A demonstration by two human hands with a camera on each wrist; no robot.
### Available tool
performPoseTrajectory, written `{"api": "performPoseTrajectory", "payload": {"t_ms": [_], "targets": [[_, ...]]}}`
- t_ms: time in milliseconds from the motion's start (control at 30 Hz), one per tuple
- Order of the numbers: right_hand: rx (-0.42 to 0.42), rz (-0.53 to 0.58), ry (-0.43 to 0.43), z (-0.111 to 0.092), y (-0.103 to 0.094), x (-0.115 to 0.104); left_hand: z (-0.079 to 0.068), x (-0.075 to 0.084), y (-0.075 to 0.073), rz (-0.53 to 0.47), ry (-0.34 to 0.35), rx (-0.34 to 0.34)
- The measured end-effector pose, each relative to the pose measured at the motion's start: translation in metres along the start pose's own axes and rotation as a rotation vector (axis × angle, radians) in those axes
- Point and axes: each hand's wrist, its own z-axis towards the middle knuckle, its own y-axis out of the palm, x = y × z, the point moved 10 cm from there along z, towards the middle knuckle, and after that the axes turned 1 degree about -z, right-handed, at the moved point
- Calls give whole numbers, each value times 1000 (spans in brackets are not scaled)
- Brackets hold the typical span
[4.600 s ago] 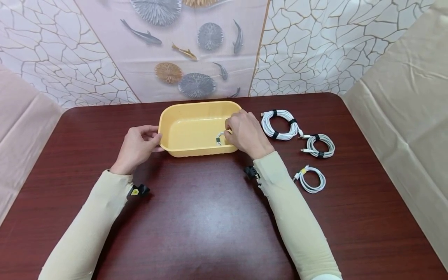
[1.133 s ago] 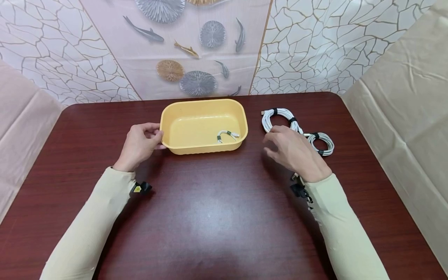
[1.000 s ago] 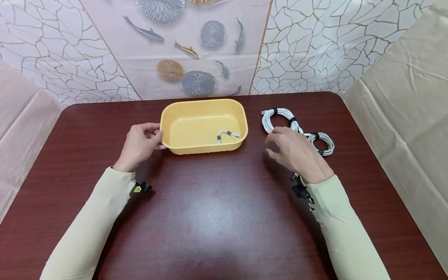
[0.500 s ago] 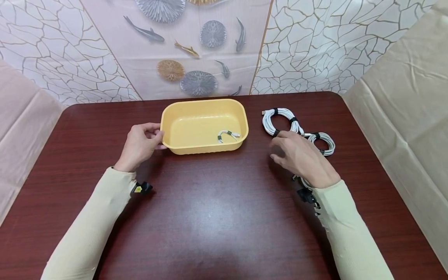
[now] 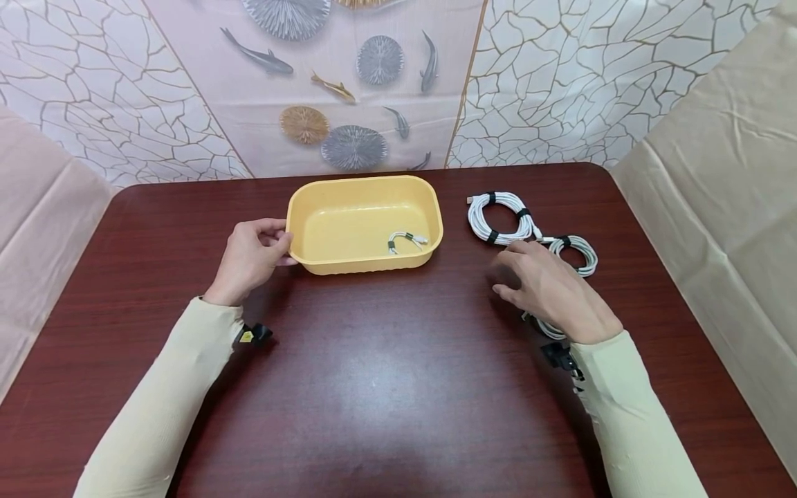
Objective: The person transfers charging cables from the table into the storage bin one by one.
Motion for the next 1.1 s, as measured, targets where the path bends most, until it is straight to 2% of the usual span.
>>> {"api": "performPoseTrajectory", "payload": {"t_ms": [267, 1100], "targets": [[23, 9, -10, -8, 0, 5, 0, 1, 0, 5, 6, 1], [-36, 27, 35, -34, 9, 18, 1, 0, 0, 10, 11, 3]]}}
